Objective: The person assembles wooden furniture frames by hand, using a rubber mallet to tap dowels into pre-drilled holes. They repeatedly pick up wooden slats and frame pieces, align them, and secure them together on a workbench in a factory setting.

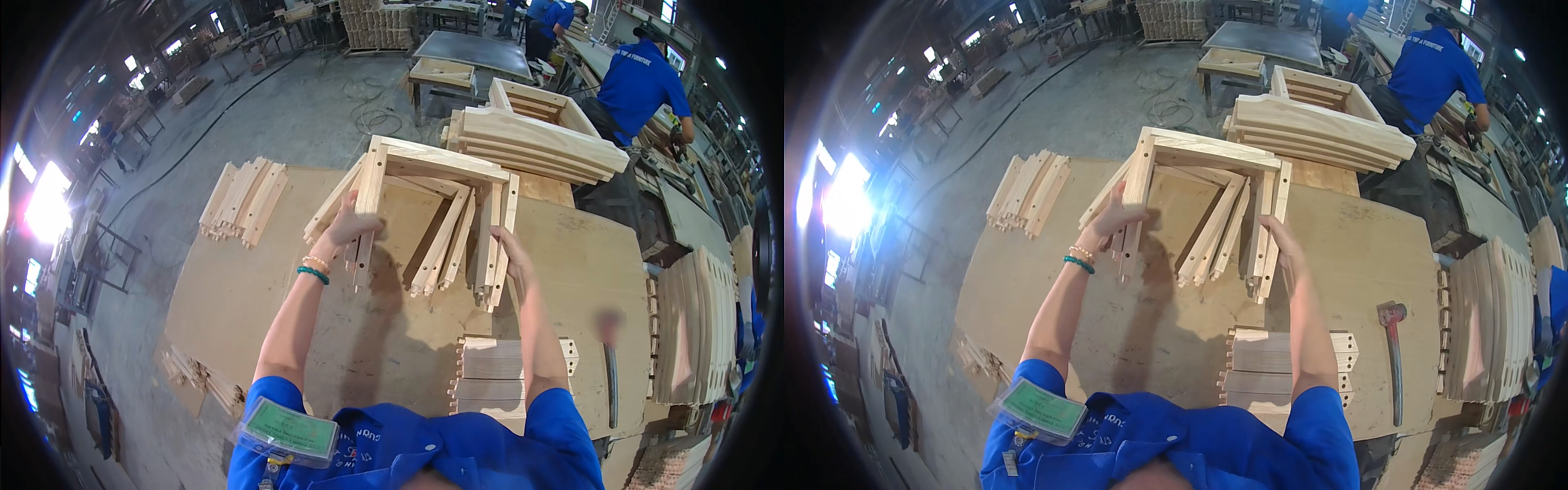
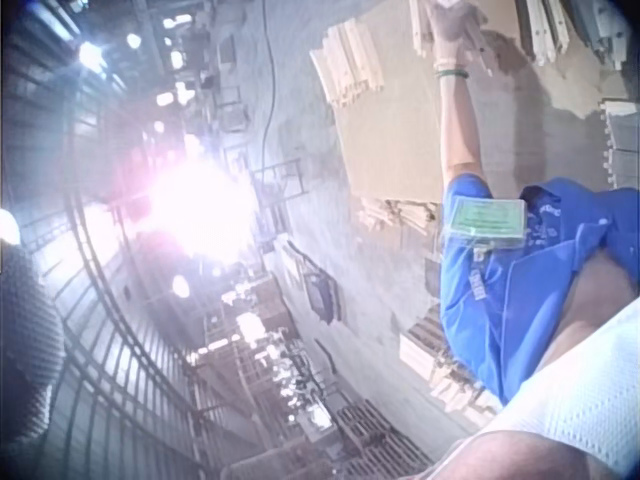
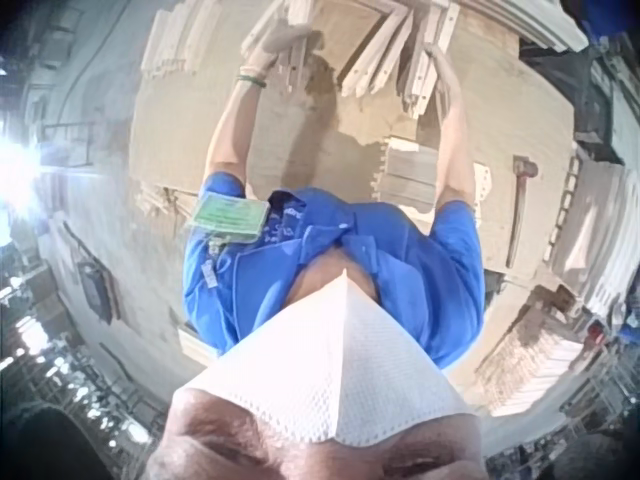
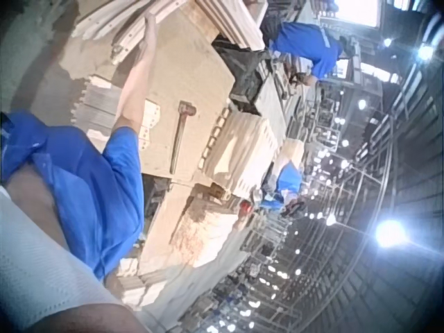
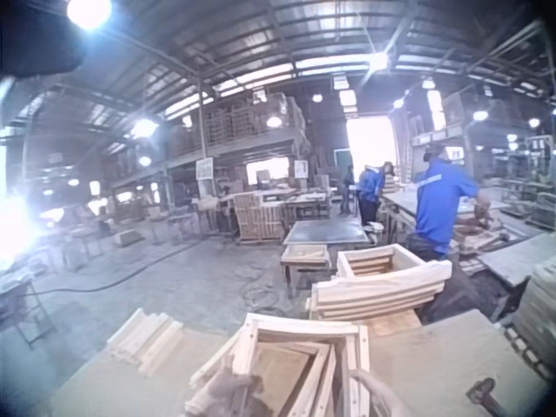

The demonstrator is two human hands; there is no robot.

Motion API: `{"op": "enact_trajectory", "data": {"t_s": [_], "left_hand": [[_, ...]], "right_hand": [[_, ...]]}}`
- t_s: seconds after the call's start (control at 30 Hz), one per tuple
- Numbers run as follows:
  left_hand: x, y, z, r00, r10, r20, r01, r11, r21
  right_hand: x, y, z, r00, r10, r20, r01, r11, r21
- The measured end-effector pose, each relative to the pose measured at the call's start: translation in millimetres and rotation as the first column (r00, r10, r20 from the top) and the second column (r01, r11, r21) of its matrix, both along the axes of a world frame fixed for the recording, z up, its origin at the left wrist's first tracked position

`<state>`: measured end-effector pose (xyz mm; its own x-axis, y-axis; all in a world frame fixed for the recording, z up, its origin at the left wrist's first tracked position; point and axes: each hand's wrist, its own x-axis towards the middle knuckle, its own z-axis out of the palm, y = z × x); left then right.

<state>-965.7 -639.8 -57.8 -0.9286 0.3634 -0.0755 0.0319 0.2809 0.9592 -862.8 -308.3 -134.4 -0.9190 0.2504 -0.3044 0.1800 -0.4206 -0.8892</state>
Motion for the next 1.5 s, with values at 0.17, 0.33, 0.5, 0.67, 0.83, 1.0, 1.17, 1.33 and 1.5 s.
{"op": "enact_trajectory", "data": {"t_s": [0.17,0.33,0.5,0.67,0.83,1.0,1.17,1.33,1.5], "left_hand": [[-14.1,-2.2,-11.4,0.992,-0.113,0.046,0.104,0.979,0.175],[-60.3,-86.7,15.9,0.936,-0.034,0.35,0.056,0.997,-0.054],[-85.9,-93.3,65.6,0.946,-0.165,0.279,0.18,0.983,-0.027],[-112.8,-107.6,42.4,0.982,-0.132,0.133,0.161,0.959,-0.235],[-115.5,-101.2,51.1,0.946,-0.27,0.181,0.291,0.952,-0.097],[-113.4,-115.1,52.3,0.909,-0.246,0.338,0.258,0.966,0.009],[-98.4,-87.8,79.0,0.935,-0.297,0.194,0.311,0.949,-0.046],[-120.3,-80.5,51.3,0.927,-0.291,0.238,0.313,0.948,-0.062],[-136.8,-107.4,16.5,0.874,-0.271,0.402,0.236,0.962,0.135]], "right_hand": [[1.7,17.5,7.9,0.996,0.086,0.02,-0.086,0.996,-0.04],[2.5,-43.9,61.1,0.996,0.089,-0.028,-0.085,0.988,0.132],[-9.9,-93.1,104.6,0.991,0.12,0.063,-0.134,0.934,0.332],[-32.7,-121.5,71.5,0.996,-0.025,-0.086,0.051,0.949,0.311],[-28.1,-121.8,68.4,0.975,-0.18,-0.134,0.198,0.971,0.136],[-33.4,-128.0,57.7,0.957,-0.184,-0.223,0.19,0.982,0.009],[-35.4,-90.4,51.8,0.976,-0.16,-0.146,0.13,0.972,-0.195],[-47.5,-83.4,77.7,0.993,-0.119,-0.024,0.116,0.989,-0.091],[-48.3,-91.1,57.3,0.978,-0.148,-0.146,0.112,0.967,-0.23]]}}
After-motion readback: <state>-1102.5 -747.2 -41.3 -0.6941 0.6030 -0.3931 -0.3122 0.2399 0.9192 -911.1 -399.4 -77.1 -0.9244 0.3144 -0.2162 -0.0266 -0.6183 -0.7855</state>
